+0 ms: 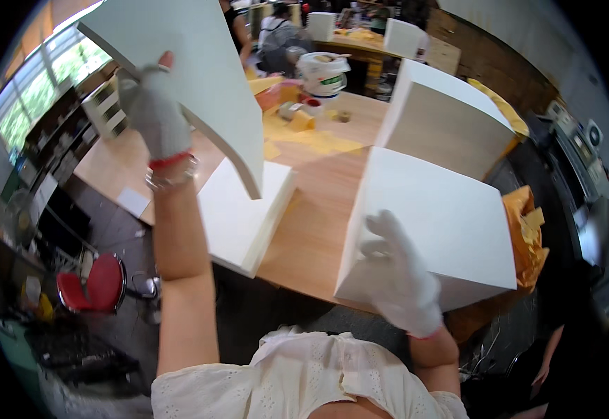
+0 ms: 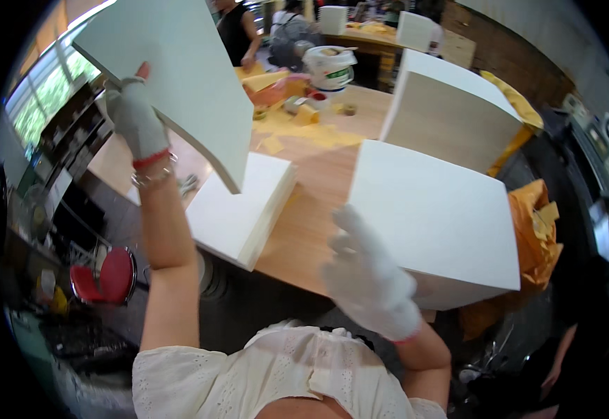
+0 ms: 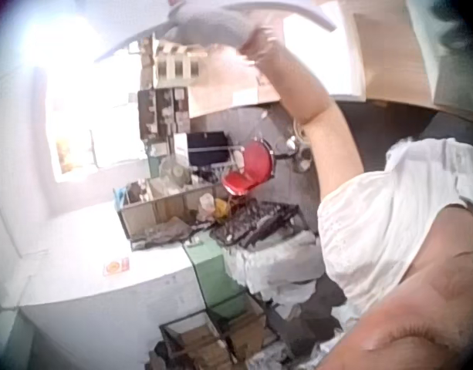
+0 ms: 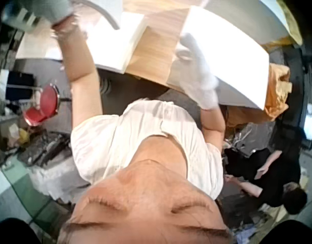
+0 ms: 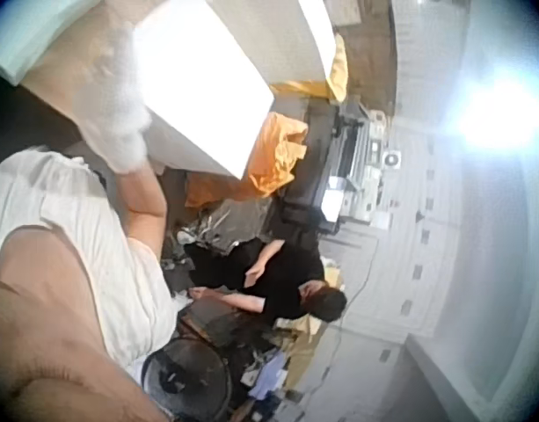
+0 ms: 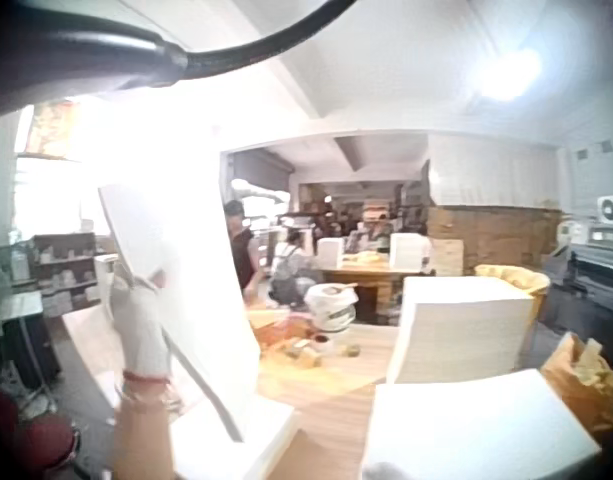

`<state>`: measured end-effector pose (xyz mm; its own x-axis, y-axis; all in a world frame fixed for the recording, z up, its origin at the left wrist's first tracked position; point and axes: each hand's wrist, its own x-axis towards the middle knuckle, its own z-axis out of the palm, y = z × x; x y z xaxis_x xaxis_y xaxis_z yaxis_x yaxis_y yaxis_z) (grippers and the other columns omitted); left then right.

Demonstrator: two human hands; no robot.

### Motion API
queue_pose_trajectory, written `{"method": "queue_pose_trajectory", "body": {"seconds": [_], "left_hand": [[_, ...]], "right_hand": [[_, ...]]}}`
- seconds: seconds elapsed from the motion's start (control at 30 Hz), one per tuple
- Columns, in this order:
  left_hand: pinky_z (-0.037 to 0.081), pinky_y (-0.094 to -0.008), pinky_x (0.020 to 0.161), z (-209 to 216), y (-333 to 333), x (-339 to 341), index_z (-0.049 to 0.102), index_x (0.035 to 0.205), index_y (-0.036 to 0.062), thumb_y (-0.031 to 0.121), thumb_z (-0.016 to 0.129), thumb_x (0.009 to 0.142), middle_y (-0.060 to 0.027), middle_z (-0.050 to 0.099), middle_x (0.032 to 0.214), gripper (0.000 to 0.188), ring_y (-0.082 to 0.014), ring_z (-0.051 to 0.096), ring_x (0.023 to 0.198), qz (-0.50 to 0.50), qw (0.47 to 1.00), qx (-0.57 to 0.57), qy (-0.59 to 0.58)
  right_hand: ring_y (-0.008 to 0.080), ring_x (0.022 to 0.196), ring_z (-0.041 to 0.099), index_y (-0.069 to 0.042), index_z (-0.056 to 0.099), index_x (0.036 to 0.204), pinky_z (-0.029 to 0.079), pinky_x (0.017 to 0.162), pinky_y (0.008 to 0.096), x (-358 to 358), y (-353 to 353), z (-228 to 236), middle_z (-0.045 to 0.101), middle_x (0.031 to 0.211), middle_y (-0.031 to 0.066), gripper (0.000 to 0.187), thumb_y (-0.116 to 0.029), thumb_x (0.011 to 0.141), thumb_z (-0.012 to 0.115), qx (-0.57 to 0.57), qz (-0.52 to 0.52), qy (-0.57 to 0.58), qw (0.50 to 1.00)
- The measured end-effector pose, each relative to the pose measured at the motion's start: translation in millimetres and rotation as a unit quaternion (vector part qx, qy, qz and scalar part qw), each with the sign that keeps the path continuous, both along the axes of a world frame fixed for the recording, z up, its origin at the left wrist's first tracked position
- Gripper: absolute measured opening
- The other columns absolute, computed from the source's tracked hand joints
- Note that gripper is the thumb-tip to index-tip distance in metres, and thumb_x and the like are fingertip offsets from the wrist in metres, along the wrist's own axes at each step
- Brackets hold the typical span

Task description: The person assembles white cardboard boxes by folding the flaps and securing them with yellow tape. They handle the boxes one at a time, picking them up from a stack, folding the sides, and applying tape to the seams before placing the finished unit on the table.

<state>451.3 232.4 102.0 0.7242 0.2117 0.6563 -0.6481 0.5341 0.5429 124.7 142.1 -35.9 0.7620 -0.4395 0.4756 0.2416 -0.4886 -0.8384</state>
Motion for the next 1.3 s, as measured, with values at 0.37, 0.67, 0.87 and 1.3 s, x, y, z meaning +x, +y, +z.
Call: {"method": "queue_pose_trajectory", "body": {"seconds": [0.37, 0.67, 0.87, 1.3], "left_hand": [[0.044, -0.0455, 0.098, -156.4, 20.8, -44.8, 0.050, 0.124, -0.0059, 0.006, 0.065, 0.083, -0.0275, 0.050, 0.133, 0.046, -0.0427, 0.052, 0.118, 0.235, 0.921, 0.246, -0.191], [0.041, -0.0439, 0.102, -229.1, -27.8, 64.3, 0.046, 0.134, -0.0030, 0.017, 0.069, 0.082, -0.0232, 0.050, 0.135, 0.060, -0.0400, 0.048, 0.125, 0.014, 0.787, 0.575, -0.223], [0.045, -0.0445, 0.098, -358.6, 24.5, 235.5, 0.055, 0.128, 0.0098, 0.035, 0.061, 0.087, -0.0207, 0.055, 0.131, 0.049, -0.0382, 0.053, 0.119, 0.062, 0.651, 0.756, -0.030], [0.048, -0.0386, 0.081, -374.4, -9.9, 276.7, 0.058, 0.123, 0.0101, 0.039, 0.048, 0.091, -0.0163, 0.067, 0.106, 0.045, -0.0322, 0.063, 0.095, -0.041, 0.658, 0.740, 0.133]], "right_hand": [[0.0277, 0.123, 0.052, -0.002, 0.035, 0.142, 0.044, 0.102, 0.0404, 253.3, 60.1, -265.1, 0.047, 0.139, 0.0157, 0.067, -0.020, 0.086, 0.068, 0.363, 0.088, 0.011, 0.927], [0.0162, 0.100, 0.060, -0.002, 0.044, 0.132, 0.051, 0.084, 0.0296, 279.9, 96.5, -247.1, 0.059, 0.117, 0.0072, 0.050, -0.012, 0.089, 0.068, 0.400, -0.042, 0.047, 0.914], [0.0222, 0.100, 0.060, 0.001, 0.047, 0.127, 0.047, 0.084, 0.0325, 265.4, 72.1, -237.0, 0.063, 0.111, 0.0139, 0.066, -0.044, 0.083, 0.068, 0.374, -0.014, 0.249, 0.893], [0.0342, 0.120, 0.055, -0.006, 0.012, 0.151, 0.042, 0.097, 0.0443, 260.8, 38.0, -210.9, 0.053, 0.133, 0.0234, 0.098, -0.057, 0.082, 0.058, 0.140, -0.091, 0.488, 0.857]]}}
